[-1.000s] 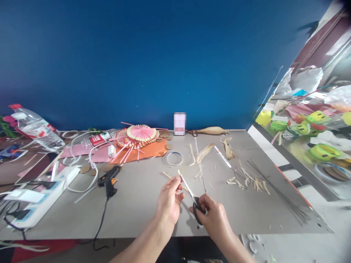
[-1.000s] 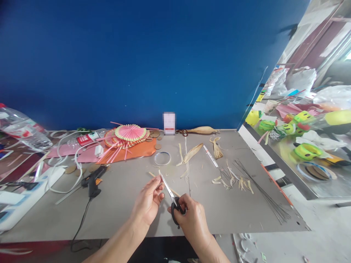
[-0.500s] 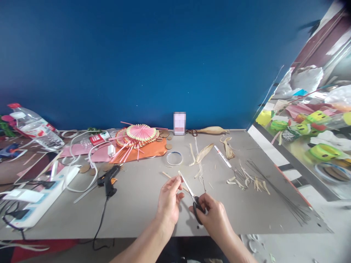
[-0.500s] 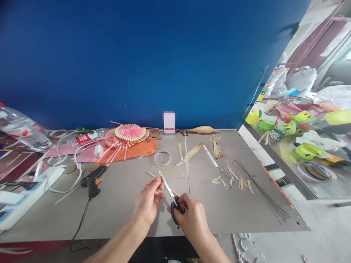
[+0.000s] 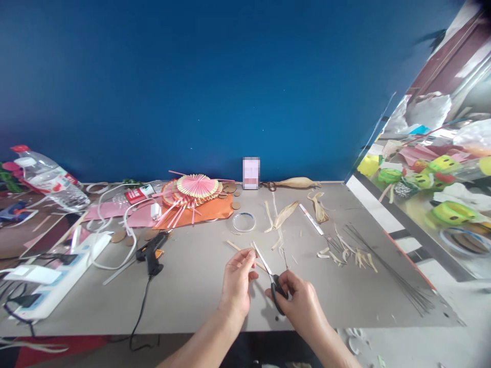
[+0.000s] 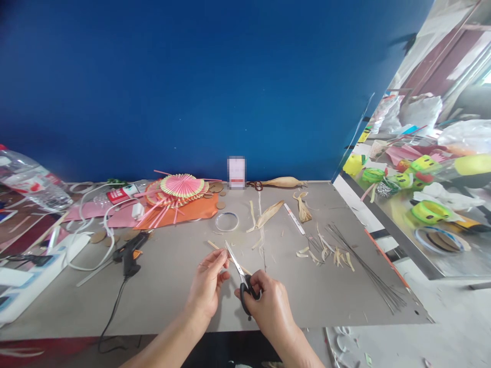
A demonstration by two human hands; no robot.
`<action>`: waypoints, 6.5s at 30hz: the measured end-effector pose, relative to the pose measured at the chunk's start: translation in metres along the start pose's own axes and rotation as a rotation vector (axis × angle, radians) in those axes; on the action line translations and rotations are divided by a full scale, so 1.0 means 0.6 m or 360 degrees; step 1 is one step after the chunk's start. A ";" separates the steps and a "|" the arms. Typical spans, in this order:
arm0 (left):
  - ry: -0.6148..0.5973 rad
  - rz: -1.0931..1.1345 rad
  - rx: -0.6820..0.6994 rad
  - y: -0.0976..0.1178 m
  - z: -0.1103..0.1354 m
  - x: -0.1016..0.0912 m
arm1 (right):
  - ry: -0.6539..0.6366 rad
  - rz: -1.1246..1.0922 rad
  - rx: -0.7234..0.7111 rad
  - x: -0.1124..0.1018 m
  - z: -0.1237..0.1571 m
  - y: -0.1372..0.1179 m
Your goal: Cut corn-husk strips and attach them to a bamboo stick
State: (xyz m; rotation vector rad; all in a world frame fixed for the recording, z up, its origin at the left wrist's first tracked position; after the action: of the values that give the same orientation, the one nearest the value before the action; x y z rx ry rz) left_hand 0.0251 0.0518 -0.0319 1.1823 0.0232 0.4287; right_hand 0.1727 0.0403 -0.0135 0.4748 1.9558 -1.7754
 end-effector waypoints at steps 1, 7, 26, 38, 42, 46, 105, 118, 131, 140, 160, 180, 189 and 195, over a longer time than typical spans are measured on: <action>-0.0002 0.0000 -0.0001 -0.001 0.000 0.000 | -0.0001 -0.0006 0.0000 0.000 0.000 0.000; -0.0005 -0.0004 -0.0013 -0.001 0.002 0.002 | -0.0019 -0.0014 0.0023 0.002 0.001 0.002; -0.0151 0.0050 -0.0147 -0.011 -0.008 -0.006 | -0.0115 0.0764 0.0172 -0.073 -0.020 0.089; -0.0448 -0.0161 -0.0212 -0.020 -0.002 0.020 | -0.0596 0.1260 0.0174 -0.082 -0.029 0.077; -0.0507 -0.0271 -0.0167 -0.014 0.001 0.025 | -0.0882 0.1151 0.0135 -0.078 -0.032 0.064; -0.0515 -0.0449 -0.0076 -0.005 0.005 0.030 | -0.0754 0.0855 0.0058 -0.085 -0.048 0.029; -0.0545 -0.0051 -0.0162 -0.024 0.005 0.024 | -0.0580 -0.1678 0.0718 0.063 -0.058 0.007; -0.0378 0.0001 -0.0100 -0.025 -0.011 -0.012 | -0.0334 0.0704 -0.0194 0.078 -0.049 0.003; -0.0380 -0.0202 -0.0024 -0.026 -0.007 -0.001 | -0.0455 -0.0644 0.0054 0.041 -0.044 -0.047; -0.0460 -0.0408 0.0221 -0.013 0.005 0.007 | -0.0420 -0.0759 0.0195 0.057 -0.048 -0.029; -0.0994 -0.0431 0.0500 0.029 0.038 0.046 | -0.1021 -0.2021 0.1029 0.099 0.013 -0.030; -0.0892 -0.0213 0.0372 0.037 0.024 0.020 | -0.0644 -0.2161 0.0991 0.007 -0.010 -0.001; -0.0771 -0.0117 0.0102 0.013 0.023 0.042 | -0.0446 -0.1302 0.0324 0.038 -0.021 -0.035; -0.0729 -0.0212 0.0155 0.008 0.019 0.037 | -0.0359 -0.1026 0.0170 0.030 -0.025 -0.055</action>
State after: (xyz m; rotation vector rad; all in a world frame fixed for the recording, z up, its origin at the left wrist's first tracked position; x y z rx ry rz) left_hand 0.0468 0.0504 -0.0186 1.3436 -0.2744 0.0329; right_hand 0.1387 0.0508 0.0054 -0.3633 1.9853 -2.1962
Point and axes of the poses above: each hand's wrist, its own z-axis away from the middle knuckle, its own x-axis out of the palm, y = z × x, the point moved 9 cm from there along -z, towards the middle knuckle, and after that the axes turned 11 degrees about -z, right-handed, at the moved point
